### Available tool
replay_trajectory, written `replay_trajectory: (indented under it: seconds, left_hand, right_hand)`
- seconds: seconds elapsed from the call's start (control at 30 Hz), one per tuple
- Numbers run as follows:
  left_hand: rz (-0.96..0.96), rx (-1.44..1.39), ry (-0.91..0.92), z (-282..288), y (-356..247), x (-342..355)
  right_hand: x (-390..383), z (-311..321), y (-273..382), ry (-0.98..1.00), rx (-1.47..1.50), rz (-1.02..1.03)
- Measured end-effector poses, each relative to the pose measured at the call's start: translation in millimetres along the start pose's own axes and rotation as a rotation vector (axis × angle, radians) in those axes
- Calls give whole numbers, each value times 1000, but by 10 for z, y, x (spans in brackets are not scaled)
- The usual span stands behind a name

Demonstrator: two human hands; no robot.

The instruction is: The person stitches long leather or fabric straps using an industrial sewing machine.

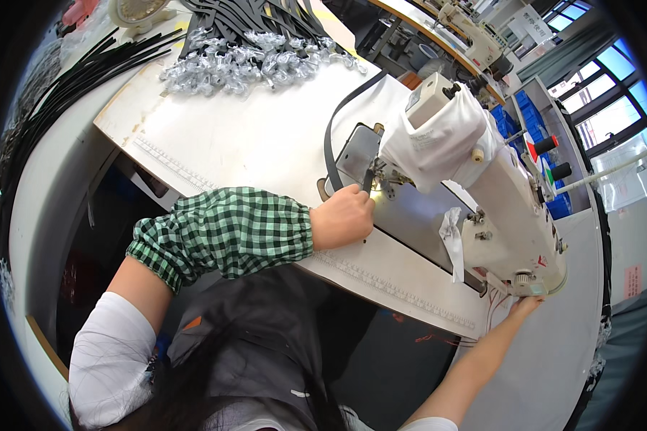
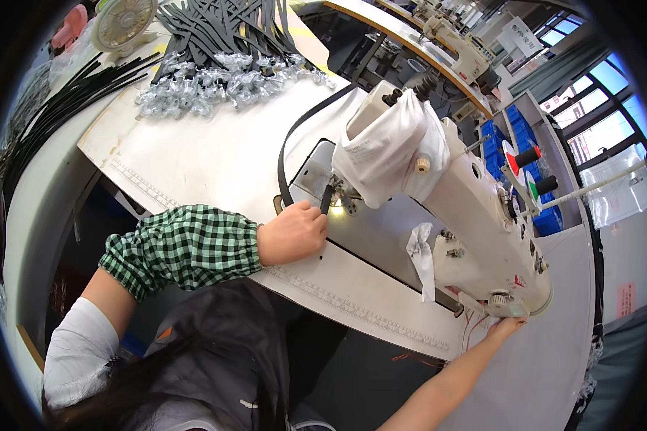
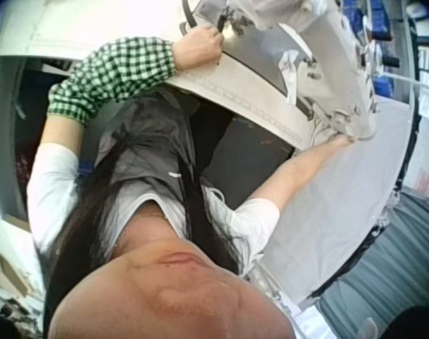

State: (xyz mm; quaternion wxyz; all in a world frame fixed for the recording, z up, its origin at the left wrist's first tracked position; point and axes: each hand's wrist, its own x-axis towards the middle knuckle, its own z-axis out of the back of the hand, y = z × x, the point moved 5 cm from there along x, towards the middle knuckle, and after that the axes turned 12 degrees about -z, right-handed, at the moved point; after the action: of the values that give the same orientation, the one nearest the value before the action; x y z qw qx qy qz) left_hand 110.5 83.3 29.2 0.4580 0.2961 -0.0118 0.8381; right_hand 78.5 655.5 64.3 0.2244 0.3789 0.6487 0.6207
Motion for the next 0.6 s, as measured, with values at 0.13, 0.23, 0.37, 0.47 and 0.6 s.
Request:
replay_trajectory:
  seconds: [0.13, 0.23, 0.37, 0.47, 0.6]
  left_hand:
    - [74, -36, 21, -26, 123, -100]
    - [85, -69, -42, -23, 193, -111]
    - [127, -126, 5, -101, 286, -71]
    - [187, -132, -52, -106, 339, -55]
    - [284, -218, -50, 72, 298, -79]
  right_hand:
    - [-345, -120, 238, -250, -209, -86]
    - [-732, -124, 459, -456, -428, 83]
    - [-1234, -272, 583, -397, -477, 380]
    - [-1730, -555, 564, -212, -533, 270]
    - [-2550, -938, 385, 185, -508, 354]
